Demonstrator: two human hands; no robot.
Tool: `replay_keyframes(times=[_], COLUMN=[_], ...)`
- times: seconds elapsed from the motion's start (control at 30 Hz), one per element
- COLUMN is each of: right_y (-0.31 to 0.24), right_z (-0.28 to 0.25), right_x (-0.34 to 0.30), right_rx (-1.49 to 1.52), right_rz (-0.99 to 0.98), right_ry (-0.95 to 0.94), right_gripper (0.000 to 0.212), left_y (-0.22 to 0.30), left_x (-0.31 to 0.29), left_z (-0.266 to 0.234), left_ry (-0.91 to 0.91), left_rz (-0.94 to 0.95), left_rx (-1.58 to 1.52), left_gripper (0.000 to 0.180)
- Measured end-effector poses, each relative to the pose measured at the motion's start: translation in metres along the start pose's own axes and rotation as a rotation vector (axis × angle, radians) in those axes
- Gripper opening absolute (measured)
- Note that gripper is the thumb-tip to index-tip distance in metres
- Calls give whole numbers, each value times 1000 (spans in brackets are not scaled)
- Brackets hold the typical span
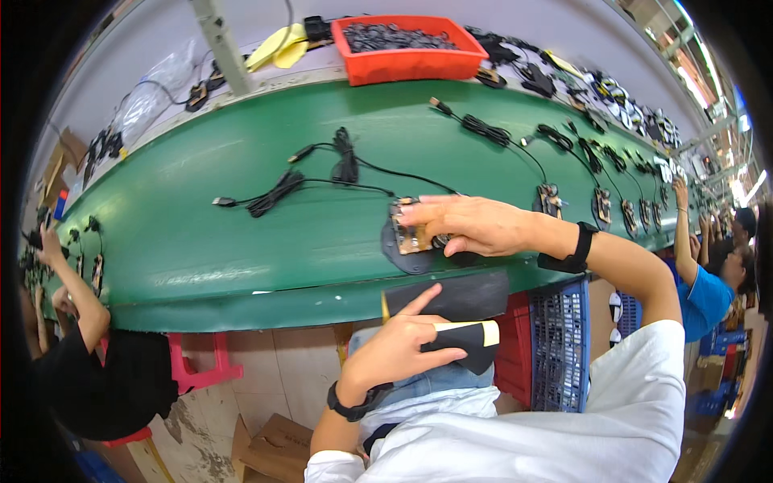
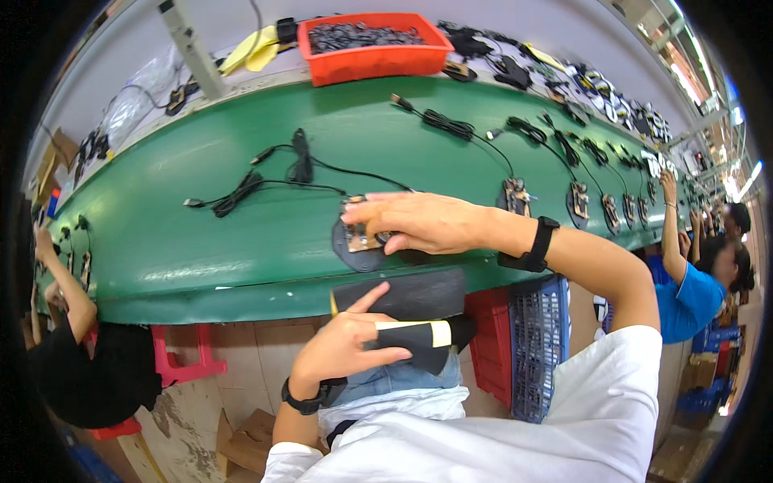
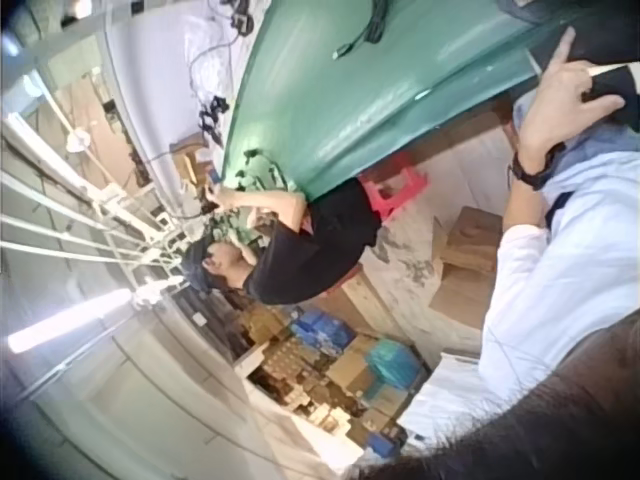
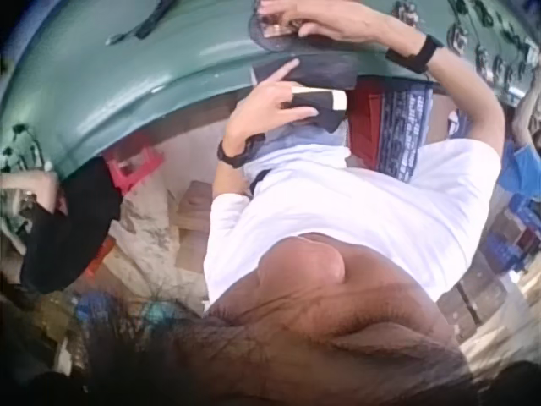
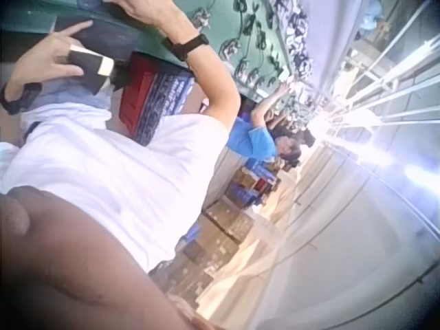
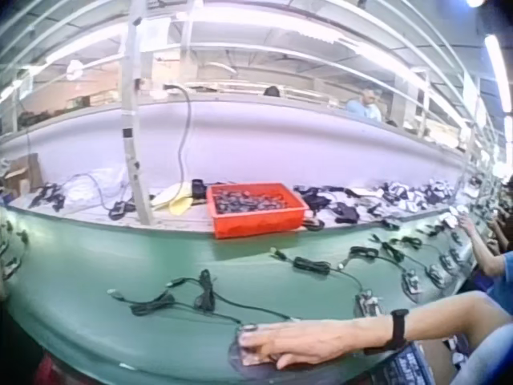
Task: Assembling the internal components and upper covers of optical computer mice on a production line.
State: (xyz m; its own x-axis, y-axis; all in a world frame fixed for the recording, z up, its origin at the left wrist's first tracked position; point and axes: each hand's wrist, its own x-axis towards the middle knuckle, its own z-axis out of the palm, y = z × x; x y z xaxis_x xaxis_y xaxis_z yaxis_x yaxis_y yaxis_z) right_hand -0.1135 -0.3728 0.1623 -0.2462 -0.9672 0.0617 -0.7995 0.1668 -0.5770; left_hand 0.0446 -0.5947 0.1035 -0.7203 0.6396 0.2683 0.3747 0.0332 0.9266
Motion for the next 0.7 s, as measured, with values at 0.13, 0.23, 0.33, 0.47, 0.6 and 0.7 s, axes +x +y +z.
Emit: replay_keyframes(times=[0.13, 0.23, 0.33, 0.47, 0.6, 0.7], right_y=[-44, -63, -83, -93, -101, -100], right_z=[9, 31, 49, 68, 79, 69], right_x=[-33, -66, -80, -90, -74, -78], right_rx=[85, 382, 581, 304, -97, -196], right_rz=[157, 295, 496, 536, 500, 555], right_ry=[214, 389, 516, 621, 564, 499], right_gripper=[39, 38, 38, 37, 38, 35], left_y=[10, 11, 10, 9, 9, 9], left_x=[1, 5, 8, 12, 8, 7], left_z=[-5, -9, -11, -13, -16, -20], left_ry=[51, -16, -39, -108, -138, -128], left_rz=[-34, -52, -100, -131, -116, -121], left_rx=[17, 18, -8, 7, 0, 0], left_gripper=[28, 34, 37, 41, 41, 42])
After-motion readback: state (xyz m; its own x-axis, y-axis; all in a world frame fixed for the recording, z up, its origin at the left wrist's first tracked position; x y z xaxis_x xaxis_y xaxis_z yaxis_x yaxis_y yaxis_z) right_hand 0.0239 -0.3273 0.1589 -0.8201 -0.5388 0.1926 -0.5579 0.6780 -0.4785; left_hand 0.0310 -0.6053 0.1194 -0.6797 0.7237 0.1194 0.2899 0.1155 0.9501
